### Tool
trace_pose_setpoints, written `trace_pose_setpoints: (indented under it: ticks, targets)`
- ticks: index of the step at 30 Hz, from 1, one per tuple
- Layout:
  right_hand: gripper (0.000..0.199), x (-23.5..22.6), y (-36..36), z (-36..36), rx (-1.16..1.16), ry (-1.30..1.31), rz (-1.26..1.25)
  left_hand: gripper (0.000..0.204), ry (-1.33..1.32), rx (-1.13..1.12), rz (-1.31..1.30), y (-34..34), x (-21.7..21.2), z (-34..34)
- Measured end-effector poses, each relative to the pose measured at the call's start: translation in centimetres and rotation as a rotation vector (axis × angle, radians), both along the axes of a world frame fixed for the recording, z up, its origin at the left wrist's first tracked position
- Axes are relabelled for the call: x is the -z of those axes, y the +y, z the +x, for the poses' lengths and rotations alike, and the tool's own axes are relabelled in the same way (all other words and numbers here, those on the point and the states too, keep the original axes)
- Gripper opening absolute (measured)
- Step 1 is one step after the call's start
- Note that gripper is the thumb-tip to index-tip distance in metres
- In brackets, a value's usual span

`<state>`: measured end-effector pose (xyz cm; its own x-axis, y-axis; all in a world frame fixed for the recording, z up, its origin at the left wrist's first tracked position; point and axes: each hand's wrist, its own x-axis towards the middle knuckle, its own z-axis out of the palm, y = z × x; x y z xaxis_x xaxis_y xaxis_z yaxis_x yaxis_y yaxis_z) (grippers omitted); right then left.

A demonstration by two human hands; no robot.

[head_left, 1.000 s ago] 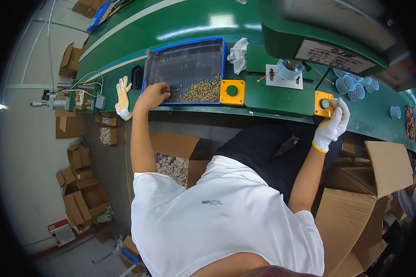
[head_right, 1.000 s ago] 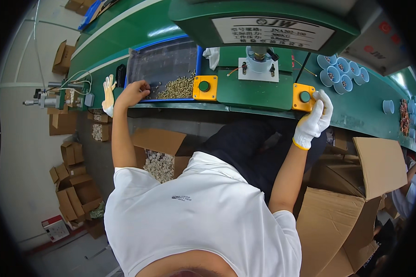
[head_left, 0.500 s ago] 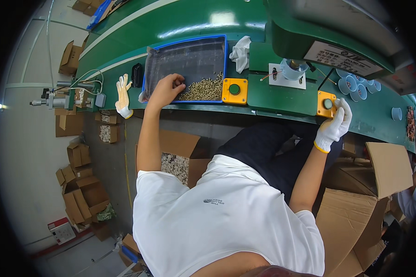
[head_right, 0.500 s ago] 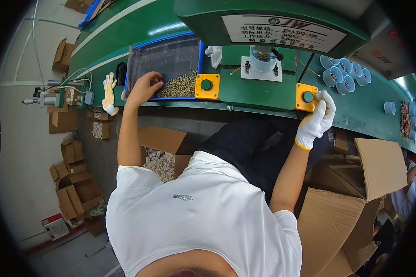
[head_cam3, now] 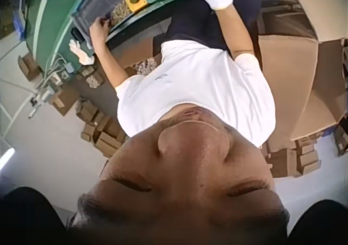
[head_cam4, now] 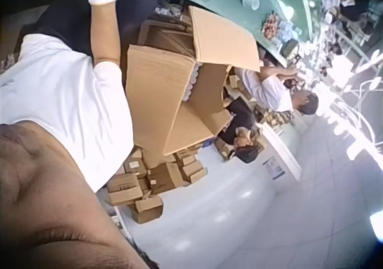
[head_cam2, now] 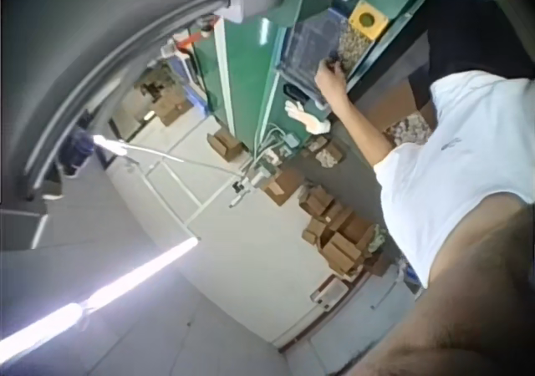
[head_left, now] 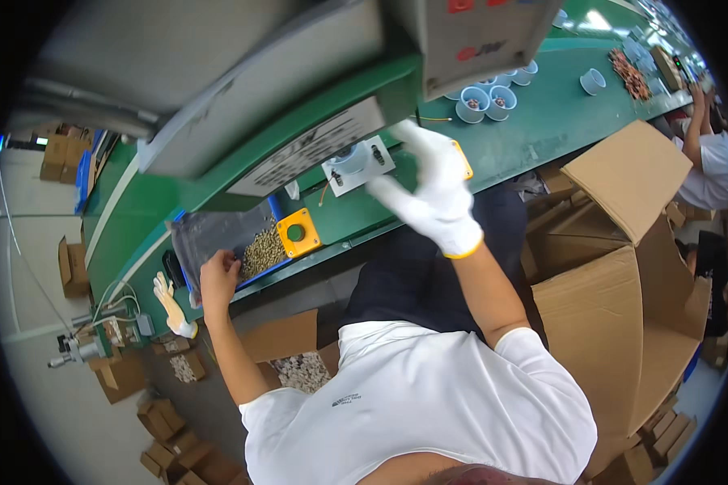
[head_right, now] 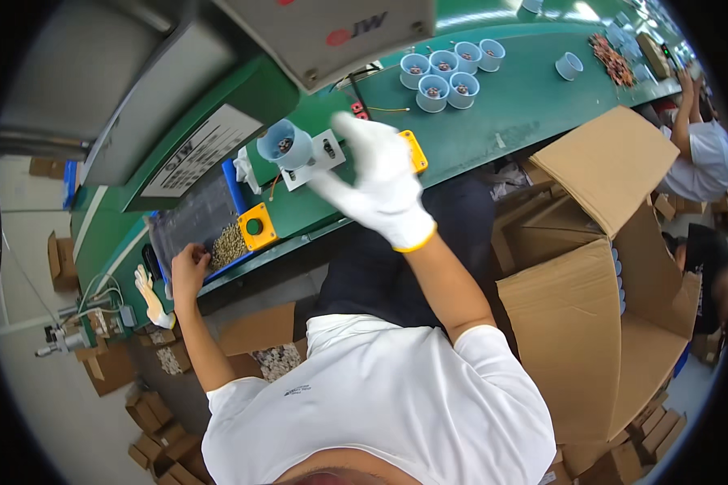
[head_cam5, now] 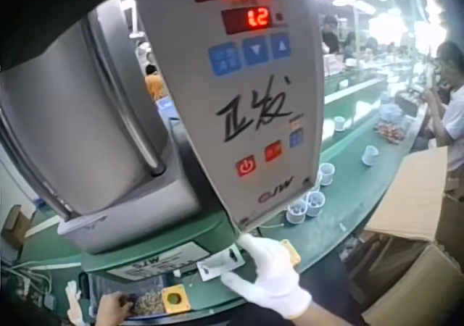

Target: Placing small components into a fixture and operating a machine on an assembly line.

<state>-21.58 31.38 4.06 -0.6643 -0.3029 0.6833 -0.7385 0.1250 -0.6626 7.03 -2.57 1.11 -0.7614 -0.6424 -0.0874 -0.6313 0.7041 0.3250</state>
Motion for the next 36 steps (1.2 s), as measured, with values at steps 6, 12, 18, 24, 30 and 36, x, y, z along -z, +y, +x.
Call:
trace_pose_setpoints:
  ticks: [6,12,18,24,30,36]
  targets:
    - [0.056,-3.5,-3.2,-1.8,-0.253,-0.348,0.051,0.013,0.016,0.127,-0.053,-1.3,1.0,0.4]
    - [0.024,-1.7,0.7,-8.3,0.233,-0.196,-0.594,0.013,0.048,0.128,-0.015,-1.5,1.2,0.9]
    - [0.039,-1.8,0.2,-28.6,0.437,-0.083,0.496,0.014,-0.054,0.168,0.027,-2.4,1.2,1.8]
    - [0.033,2.3,-0.6,-34.8,0.366,-0.012,0.897,0.018,0.029,0.142,0.004,-0.3,1.4,0.0]
    - [0.041,-2.5,10.0,-36.4,0.515,0.258,0.637,0.024,0.356,0.108,0.037,5.3,1.8,-7.8]
    - [0.063,5.5,21.2,-34.3,1.355,0.178,0.455,0.027,0.622,0.084,0.227,6.5,3.9,-12.7]
